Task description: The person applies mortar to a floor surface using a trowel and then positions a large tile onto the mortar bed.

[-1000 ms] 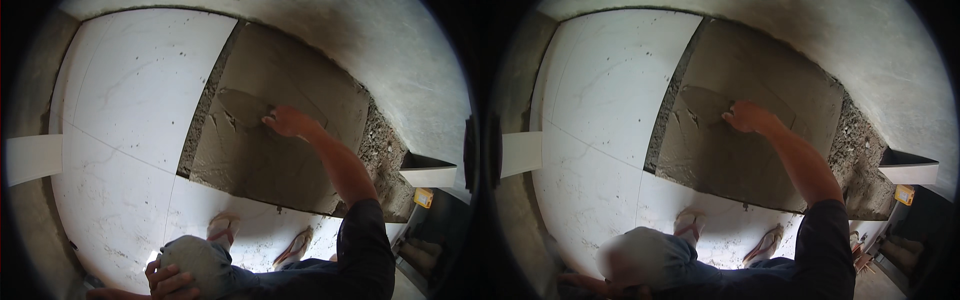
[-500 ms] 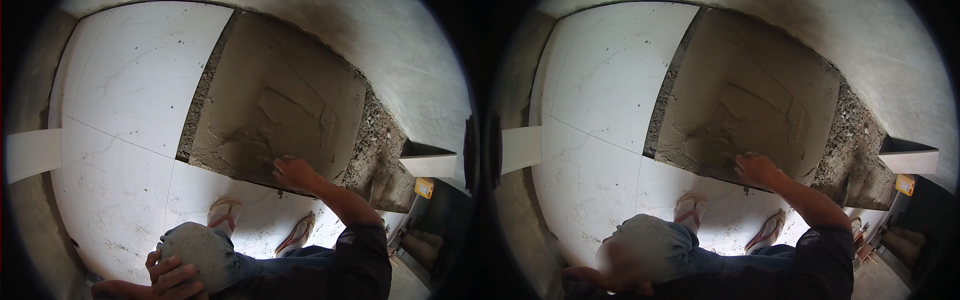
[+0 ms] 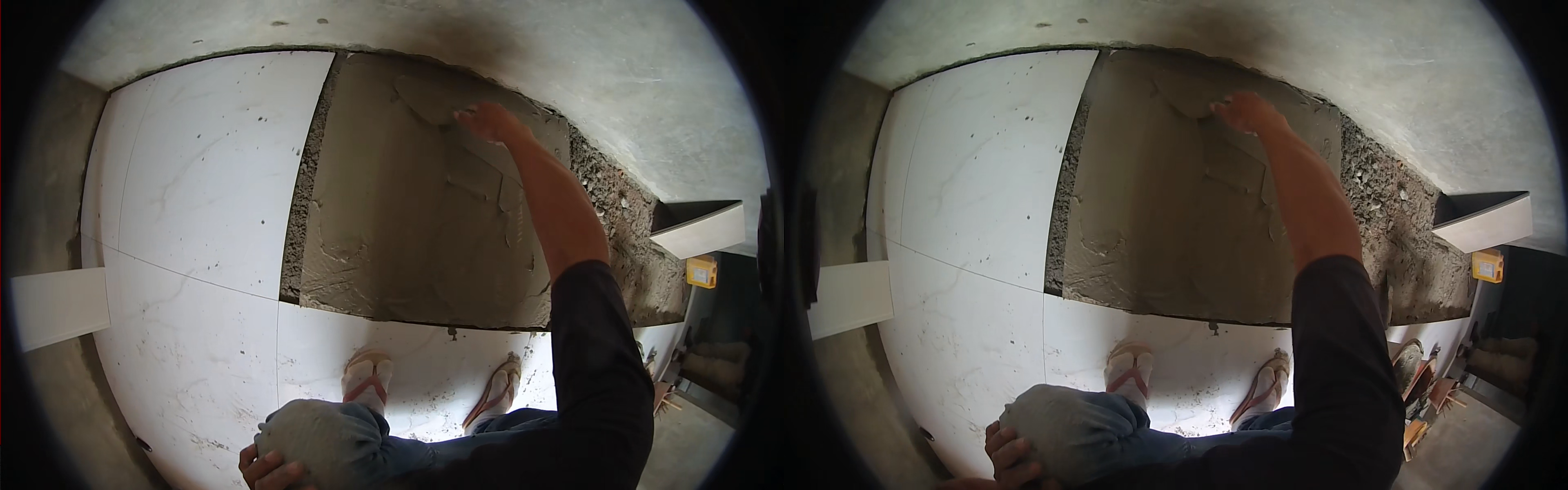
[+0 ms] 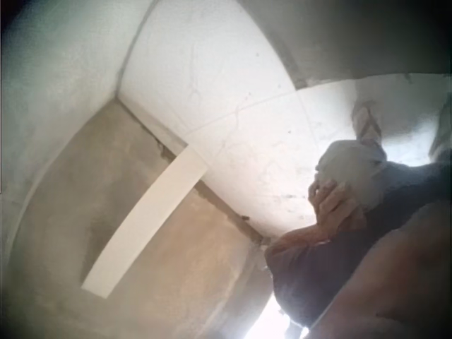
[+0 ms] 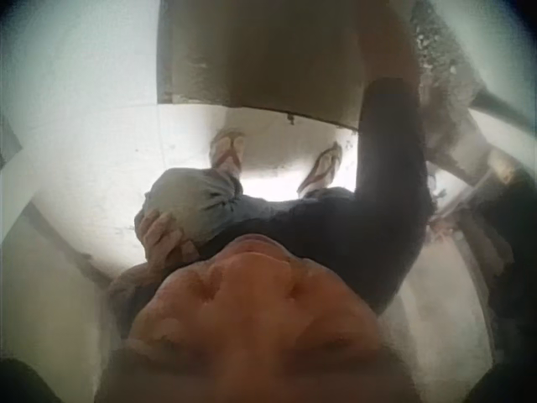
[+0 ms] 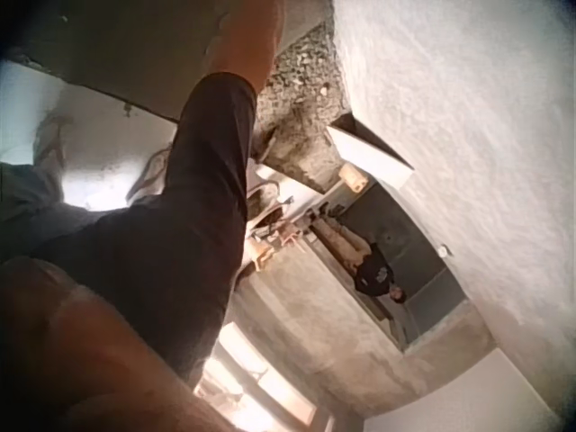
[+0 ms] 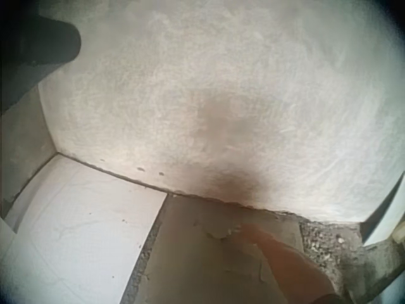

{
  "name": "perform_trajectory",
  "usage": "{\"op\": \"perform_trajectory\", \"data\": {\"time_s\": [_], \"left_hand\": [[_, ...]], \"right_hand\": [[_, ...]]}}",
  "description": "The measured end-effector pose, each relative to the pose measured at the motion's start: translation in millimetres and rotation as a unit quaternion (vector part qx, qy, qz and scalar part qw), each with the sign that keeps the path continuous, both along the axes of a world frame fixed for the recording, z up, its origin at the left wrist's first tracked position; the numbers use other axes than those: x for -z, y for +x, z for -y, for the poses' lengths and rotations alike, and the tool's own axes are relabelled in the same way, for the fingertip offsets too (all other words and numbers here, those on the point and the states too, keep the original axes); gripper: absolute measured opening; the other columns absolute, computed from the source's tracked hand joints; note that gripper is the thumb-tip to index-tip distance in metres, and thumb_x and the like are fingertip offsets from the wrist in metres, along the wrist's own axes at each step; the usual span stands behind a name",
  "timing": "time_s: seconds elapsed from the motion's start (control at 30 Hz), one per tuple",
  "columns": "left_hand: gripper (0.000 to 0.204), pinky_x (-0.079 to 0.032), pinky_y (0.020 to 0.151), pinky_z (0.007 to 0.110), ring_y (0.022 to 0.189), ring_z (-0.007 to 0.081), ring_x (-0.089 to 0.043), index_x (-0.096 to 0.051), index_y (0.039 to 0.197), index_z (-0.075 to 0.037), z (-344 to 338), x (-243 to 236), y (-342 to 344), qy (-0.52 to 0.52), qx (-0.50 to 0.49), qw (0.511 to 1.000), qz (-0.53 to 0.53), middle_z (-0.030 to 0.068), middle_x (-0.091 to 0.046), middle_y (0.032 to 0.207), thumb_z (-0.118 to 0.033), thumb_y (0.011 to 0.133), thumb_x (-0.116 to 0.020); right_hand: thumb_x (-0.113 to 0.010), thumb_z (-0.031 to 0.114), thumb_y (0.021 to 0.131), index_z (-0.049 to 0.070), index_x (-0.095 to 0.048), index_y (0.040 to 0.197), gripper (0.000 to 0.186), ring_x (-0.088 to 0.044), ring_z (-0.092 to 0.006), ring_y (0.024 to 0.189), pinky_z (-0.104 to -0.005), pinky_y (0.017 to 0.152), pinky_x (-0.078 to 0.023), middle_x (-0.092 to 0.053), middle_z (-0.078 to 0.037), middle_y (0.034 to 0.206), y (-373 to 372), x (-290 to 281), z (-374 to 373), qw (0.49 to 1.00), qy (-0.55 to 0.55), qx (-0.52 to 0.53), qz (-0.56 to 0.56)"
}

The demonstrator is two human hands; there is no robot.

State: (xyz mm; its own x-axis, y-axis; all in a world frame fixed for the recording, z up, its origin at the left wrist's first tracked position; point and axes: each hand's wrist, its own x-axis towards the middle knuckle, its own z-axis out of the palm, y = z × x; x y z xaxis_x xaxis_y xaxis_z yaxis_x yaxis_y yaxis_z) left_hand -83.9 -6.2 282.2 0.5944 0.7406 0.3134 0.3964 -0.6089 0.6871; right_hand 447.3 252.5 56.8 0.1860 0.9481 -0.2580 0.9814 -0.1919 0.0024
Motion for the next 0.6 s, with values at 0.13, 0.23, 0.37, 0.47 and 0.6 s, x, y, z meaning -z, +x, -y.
{"op": "perform_trajectory", "data": {"time_s": [0.13, 0.23, 0.37, 0.47, 0.6], "left_hand": [[0.032, -0.038, 0.095, 0.053, 0.11, 0.0325, -0.052, -0.056, 0.103, -0.014, 1, 3, 0, 0.017, -0.012, 1.0, 0.01, 0.0121, -0.058, 0.111, -0.04, 0.084, -0.057], [0.033, -0.038, 0.096, 0.053, 0.109, 0.0324, -0.052, -0.056, 0.103, -0.015, 2, 11, 6, 0.025, -0.021, 0.999, 0.017, 0.0114, -0.058, 0.11, -0.042, 0.083, -0.057], [0.035, -0.037, 0.097, 0.053, 0.109, 0.0323, -0.052, -0.056, 0.104, -0.016, 13, 17, 6, 0.058, -0.054, 0.996, 0.033, 0.0105, -0.058, 0.109, -0.045, 0.083, -0.056], [0.037, -0.037, 0.098, 0.053, 0.108, 0.0322, -0.053, -0.056, 0.104, -0.017, 21, 20, 4, 0.086, -0.07, 0.992, 0.055, 0.0098, -0.058, 0.108, -0.047, 0.082, -0.056], [0.04, -0.036, 0.099, 0.053, 0.11, 0.0311, -0.052, -0.055, 0.106, -0.017, 28, 26, 2, 0.113, -0.037, 0.989, 0.085, 0.0099, -0.057, 0.109, -0.048, 0.082, -0.057]], "right_hand": [[-0.044, 0.054, 0.092, 0.005, -0.056, 0.12, 0.058, -0.062, -0.0228, 0.071, -0.0409, 0.078, -0.051, -0.062, -0.011, 0.109, 7, -11, -19, 0.964, -0.165, 0.086, -0.188], [-0.043, 0.057, 0.091, 0.006, -0.055, 0.122, 0.061, -0.061, -0.0212, 0.07, -0.0392, 0.078, -0.051, -0.062, -0.01, 0.108, -12, -12, 8, 0.949, -0.229, 0.032, -0.215], [-0.041, 0.051, 0.094, 0.007, -0.057, 0.124, 0.056, -0.059, -0.029, 0.102, -0.039, 0.085, -0.049, -0.061, -0.016, 0.111, -63, -25, 77, 0.93, -0.252, -0.059, -0.259], [-0.042, 0.053, 0.093, 0.005, -0.057, 0.122, 0.059, -0.057, -0.0353, 0.109, -0.0433, 0.089, -0.048, -0.059, -0.02, 0.118, -90, -30, 140, 0.942, -0.252, -0.098, -0.196], [-0.045, 0.052, 0.092, 0.004, -0.06, 0.116, 0.055, -0.059, -0.0386, 0.103, -0.0453, 0.087, -0.049, -0.063, -0.023, 0.106, -128, -28, 206, 0.921, -0.286, -0.06, -0.258]]}}
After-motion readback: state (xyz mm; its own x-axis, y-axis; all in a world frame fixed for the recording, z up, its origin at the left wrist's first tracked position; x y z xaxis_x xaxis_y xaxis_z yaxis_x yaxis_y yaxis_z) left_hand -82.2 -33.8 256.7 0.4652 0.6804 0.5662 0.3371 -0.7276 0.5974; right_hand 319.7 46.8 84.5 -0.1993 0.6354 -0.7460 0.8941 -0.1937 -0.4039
